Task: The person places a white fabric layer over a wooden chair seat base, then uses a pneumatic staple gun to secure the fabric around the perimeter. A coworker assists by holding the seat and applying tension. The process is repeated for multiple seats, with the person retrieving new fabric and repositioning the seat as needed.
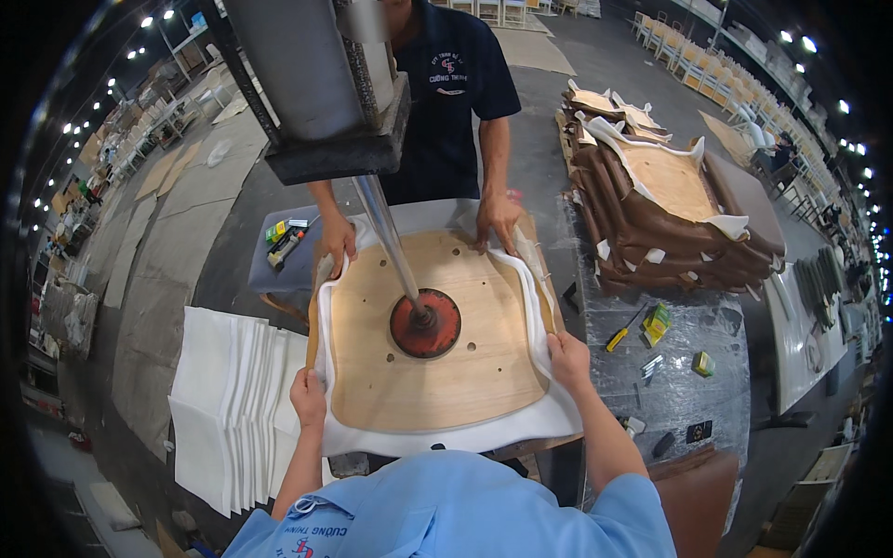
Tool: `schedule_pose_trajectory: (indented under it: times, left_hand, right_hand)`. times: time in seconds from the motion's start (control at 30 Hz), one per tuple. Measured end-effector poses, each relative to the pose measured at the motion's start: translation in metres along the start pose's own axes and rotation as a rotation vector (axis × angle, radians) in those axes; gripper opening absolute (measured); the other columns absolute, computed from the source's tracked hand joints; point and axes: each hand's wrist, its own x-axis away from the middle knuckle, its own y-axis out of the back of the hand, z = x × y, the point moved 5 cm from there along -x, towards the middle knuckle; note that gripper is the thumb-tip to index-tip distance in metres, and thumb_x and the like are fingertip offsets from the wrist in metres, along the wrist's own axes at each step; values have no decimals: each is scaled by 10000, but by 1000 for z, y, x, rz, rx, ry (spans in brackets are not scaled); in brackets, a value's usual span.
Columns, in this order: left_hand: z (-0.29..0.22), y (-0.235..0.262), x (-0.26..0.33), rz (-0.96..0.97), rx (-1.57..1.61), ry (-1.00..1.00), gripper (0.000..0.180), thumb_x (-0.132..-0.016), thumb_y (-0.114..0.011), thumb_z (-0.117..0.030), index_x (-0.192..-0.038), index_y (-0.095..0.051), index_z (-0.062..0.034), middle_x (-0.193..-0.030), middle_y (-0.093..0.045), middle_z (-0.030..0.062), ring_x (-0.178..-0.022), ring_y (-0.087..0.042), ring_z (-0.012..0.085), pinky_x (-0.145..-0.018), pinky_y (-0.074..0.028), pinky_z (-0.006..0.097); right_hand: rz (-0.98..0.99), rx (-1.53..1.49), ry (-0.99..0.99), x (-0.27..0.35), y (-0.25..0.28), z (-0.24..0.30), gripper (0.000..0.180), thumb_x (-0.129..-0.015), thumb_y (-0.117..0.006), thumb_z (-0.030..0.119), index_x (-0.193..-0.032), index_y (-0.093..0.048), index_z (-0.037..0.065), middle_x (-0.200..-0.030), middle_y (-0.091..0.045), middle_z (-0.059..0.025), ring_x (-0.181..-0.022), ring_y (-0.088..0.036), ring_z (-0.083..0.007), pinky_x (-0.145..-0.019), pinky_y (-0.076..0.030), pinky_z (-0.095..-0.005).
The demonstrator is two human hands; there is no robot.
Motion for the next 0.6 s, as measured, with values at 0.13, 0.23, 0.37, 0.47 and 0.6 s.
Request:
schedule_pose_trajectory:
  times: [0.13,0.23,0.37,0.47,0.6]
  left_hand:
    - [14,-3,-10,66,178,106,201,-1119,-621,-161,-1141,-716,14,-932,-699,30,-852,-611,100,-761,-516,308]
    - [22,-7,-12,106,227,145,176,-1109,-646,-157,-1137,-716,3,-905,-676,17,-818,-582,66,-721,-487,276]
    - [28,-2,-12,112,62,220,157,-1100,-671,-157,-1147,-708,-12,-824,-654,-5,-730,-557,49,-643,-458,271]
    - [18,7,-15,206,-21,232,165,-1075,-693,-152,-1184,-706,-29,-723,-667,55,-605,-608,161,-609,-498,366]
    - [-29,30,-25,170,-517,27,266,-1042,-706,-115,-1296,-712,-37,-797,-701,162,-677,-663,261,-684,-529,420]
  right_hand:
    - [34,-72,-145,2,0,-7,416,-1069,-668,367,-905,-700,-14,-819,-701,-236,-773,-704,-371,-723,-512,-476]
    - [-5,-72,-56,1,-1,-10,414,-1064,-674,369,-913,-714,-14,-840,-719,-239,-784,-717,-356,-733,-525,-461]
    - [-30,13,-147,2,-9,-20,381,-1034,-716,358,-938,-754,-9,-855,-738,-246,-781,-729,-359,-743,-546,-468]
    - [-61,-161,-27,2,-12,-16,362,-1043,-730,294,-871,-709,-25,-758,-702,-182,-710,-647,-191,-686,-517,-409]
    - [-50,-89,-42,9,-11,-19,365,-1057,-720,296,-865,-693,-13,-732,-668,-177,-676,-591,-201,-670,-494,-411]
